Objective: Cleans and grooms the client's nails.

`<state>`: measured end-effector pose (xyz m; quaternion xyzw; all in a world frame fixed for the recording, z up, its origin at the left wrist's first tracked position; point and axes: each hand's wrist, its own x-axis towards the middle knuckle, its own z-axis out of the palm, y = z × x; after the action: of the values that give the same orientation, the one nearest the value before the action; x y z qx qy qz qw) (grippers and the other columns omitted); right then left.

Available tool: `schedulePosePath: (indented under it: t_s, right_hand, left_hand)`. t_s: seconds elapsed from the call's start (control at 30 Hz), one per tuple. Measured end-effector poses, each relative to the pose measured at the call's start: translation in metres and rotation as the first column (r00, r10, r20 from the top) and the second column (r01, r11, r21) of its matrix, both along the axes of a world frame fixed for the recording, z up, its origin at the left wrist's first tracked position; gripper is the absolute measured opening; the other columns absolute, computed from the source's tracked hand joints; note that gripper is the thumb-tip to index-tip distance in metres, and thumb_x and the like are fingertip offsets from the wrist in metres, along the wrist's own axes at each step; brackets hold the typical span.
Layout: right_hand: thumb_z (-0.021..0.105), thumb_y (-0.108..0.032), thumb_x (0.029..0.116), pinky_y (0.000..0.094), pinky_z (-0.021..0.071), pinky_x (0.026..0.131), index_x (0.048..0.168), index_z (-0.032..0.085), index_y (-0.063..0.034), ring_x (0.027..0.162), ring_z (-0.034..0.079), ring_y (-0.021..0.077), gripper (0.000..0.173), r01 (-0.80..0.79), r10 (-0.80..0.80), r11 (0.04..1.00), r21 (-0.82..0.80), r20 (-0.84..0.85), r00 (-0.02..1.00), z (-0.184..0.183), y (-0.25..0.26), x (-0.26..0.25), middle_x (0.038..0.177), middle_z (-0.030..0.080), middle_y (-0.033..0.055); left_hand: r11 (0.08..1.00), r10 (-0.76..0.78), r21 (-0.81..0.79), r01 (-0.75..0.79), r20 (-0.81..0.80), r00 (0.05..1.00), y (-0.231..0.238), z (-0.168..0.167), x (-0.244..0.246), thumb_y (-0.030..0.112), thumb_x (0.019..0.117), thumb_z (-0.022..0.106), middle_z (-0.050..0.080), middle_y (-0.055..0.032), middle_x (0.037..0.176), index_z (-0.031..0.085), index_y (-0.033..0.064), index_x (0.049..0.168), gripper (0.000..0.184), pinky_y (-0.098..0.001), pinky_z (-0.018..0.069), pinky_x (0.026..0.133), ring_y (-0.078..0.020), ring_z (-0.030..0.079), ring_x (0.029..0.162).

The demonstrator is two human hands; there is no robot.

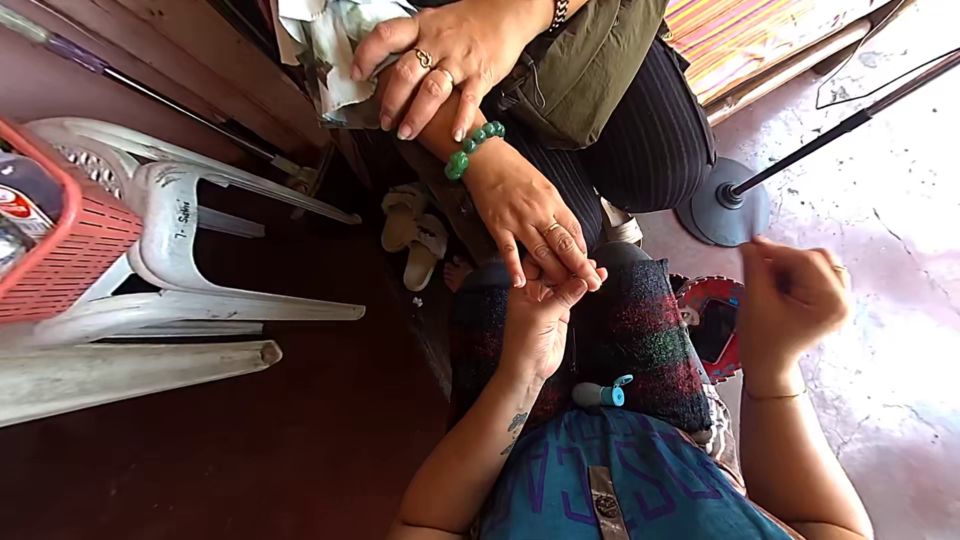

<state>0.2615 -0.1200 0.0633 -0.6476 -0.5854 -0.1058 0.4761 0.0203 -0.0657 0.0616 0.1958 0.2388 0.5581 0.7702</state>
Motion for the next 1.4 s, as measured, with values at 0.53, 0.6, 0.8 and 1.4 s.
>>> schedulePosePath:
  t_s: [0.53, 0.6, 0.8, 1.4]
  right_hand:
    - [0.067, -0.011, 0.0979, 0.0279, 0.0508, 0.065, 0.101, 0.078, -0.0091, 0.071, 0.062, 0.0161, 0.011, -0.164, 0.159, 0.986, 0.011, 0.185, 0.970, -0.015, -0.012, -0.022, 0.080, 0.065, 0.0094]
    - [0.071, -0.010, 0.0964, 0.0254, 0.0468, 0.066, 0.101, 0.078, -0.0038, 0.071, 0.056, 0.0149, 0.011, -0.061, 0.057, 0.997, 0.042, 0.098, 0.994, -0.012, -0.005, -0.012, 0.080, 0.059, 0.0104]
    - [0.068, -0.013, 0.0976, 0.0292, 0.0519, 0.064, 0.100, 0.078, -0.0088, 0.070, 0.063, 0.0164, 0.011, -0.135, 0.134, 0.991, 0.000, 0.139, 0.981, -0.017, -0.008, -0.027, 0.079, 0.066, 0.0094]
    - [0.071, -0.010, 0.0945, 0.0275, 0.0535, 0.078, 0.094, 0.079, -0.0086, 0.089, 0.064, 0.0150, 0.007, -0.609, 0.607, 0.793, -0.004, 0.081, 0.791, 0.014, 0.045, -0.028, 0.094, 0.068, 0.0113]
  left_hand:
    - [0.999, 0.038, 0.002, -0.038, -0.007, 0.999, 0.000, -0.001, 0.006, -0.016, 0.0851, 0.067, 0.072, -0.0131, 0.110, 0.064, 0.0055, 0.116, 0.038, -0.0431, 0.0579, 0.097, -0.0253, 0.073, 0.101]
    - [0.999, 0.044, -0.002, -0.044, -0.029, 0.999, -0.001, 0.000, 0.006, -0.017, 0.0856, 0.066, 0.072, -0.0123, 0.110, 0.063, 0.0063, 0.116, 0.038, -0.0422, 0.0579, 0.097, -0.0244, 0.073, 0.101]
    - [0.999, 0.032, 0.024, -0.031, -0.025, 0.999, 0.002, 0.000, 0.005, -0.015, 0.0856, 0.068, 0.073, -0.0132, 0.110, 0.066, 0.0057, 0.115, 0.035, -0.0428, 0.0580, 0.097, -0.0248, 0.073, 0.101]
    - [0.989, -0.138, 0.044, 0.139, -0.005, 0.990, 0.005, -0.008, -0.015, -0.005, 0.0867, 0.073, 0.073, -0.0108, 0.110, 0.064, 0.0085, 0.120, 0.037, -0.0453, 0.0555, 0.101, -0.0254, 0.072, 0.104]
